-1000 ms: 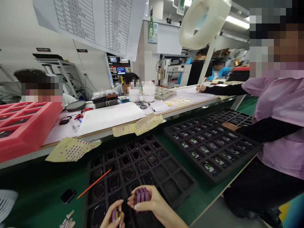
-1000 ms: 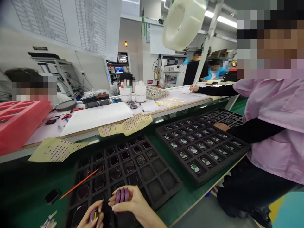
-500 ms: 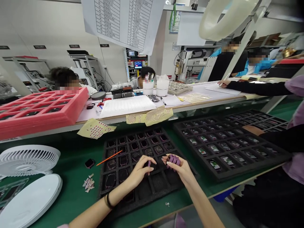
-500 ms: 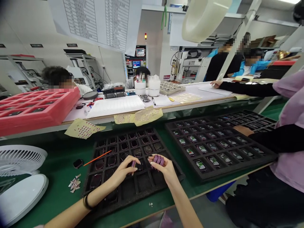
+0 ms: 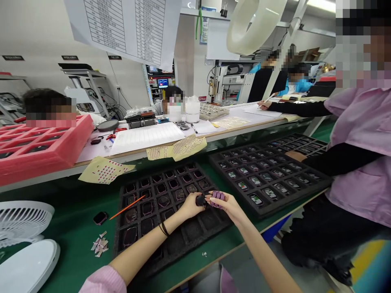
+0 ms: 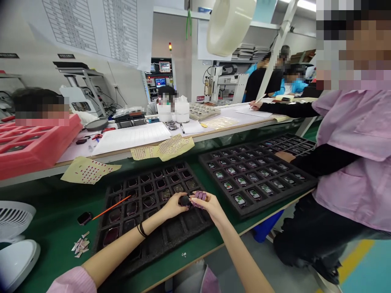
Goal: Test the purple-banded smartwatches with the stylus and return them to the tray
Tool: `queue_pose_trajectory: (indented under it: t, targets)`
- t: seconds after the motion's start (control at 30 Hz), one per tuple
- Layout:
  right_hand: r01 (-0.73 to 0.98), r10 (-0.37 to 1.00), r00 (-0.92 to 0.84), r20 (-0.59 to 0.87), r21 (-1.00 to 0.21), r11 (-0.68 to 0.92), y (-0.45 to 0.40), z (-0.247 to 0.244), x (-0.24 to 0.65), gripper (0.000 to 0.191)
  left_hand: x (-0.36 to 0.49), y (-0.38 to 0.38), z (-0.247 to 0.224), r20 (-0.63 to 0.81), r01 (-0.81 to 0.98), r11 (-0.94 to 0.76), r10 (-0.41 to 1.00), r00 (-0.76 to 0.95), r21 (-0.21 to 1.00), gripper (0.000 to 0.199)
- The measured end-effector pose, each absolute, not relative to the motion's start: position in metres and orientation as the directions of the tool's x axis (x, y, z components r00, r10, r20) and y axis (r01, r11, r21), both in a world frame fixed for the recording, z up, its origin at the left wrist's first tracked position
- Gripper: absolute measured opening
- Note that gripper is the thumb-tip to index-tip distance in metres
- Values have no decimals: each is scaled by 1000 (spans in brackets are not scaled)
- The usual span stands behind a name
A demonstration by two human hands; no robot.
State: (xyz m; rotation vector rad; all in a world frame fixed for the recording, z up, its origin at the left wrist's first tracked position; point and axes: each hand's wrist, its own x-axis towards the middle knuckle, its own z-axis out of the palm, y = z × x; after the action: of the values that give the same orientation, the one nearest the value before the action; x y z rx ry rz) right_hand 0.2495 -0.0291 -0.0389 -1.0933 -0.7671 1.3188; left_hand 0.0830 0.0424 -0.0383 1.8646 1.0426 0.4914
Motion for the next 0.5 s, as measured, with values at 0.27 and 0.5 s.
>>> queue_pose_trajectory:
  t: [0.27, 0.5]
  targets:
    - [-407, 974, -119, -193, -885, -225, -27, -33, 252, 37, 70, 30, -8, 302, 185, -657, 555, 775, 731, 66]
    - [-406, 965, -152, -215, -876, -259, -29, -28, 231, 33, 73, 28, -15, 323, 209, -613, 639, 698, 762, 59]
